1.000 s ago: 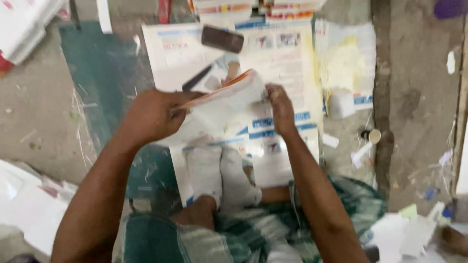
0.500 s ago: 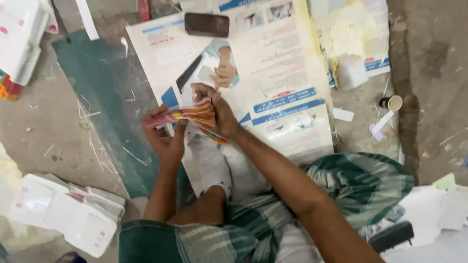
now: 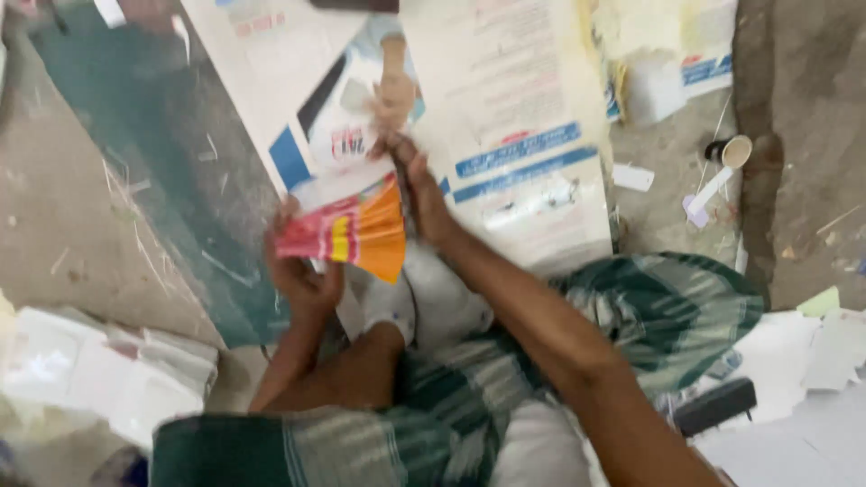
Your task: Assembling and gluing printed paper materials to create packaging boxes.
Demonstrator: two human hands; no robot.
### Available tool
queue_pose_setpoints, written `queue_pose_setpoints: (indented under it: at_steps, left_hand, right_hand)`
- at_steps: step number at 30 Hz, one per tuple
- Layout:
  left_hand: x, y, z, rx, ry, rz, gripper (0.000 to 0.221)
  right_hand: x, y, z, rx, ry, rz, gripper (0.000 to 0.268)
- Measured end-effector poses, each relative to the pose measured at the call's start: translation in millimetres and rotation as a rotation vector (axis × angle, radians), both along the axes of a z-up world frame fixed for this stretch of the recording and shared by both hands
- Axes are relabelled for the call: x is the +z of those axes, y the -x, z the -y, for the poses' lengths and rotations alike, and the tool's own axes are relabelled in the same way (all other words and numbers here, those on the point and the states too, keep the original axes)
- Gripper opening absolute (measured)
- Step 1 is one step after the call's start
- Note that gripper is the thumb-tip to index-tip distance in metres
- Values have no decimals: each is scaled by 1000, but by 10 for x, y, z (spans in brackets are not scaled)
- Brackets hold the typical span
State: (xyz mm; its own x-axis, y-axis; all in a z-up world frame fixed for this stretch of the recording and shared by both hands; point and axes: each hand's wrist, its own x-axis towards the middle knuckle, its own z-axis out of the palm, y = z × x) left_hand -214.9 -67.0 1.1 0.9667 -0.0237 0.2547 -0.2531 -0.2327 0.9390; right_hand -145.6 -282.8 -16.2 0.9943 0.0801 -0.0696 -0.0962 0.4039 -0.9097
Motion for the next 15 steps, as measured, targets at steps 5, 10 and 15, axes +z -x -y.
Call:
queue_pose_setpoints:
  at_steps: [5,10,15]
  left_hand:
    - [158,-2,-1,-13,-17,-113,78]
    - [19,-239,47,-68,-51,-63,85]
    - [50,-411,77,-142,-176,-98,83]
  right_hand:
    - [27,241,-75,4,46,3,91]
    - [141,168,-25,-114,229,152,90]
    - [-17,233,-123,-133,125,53,82]
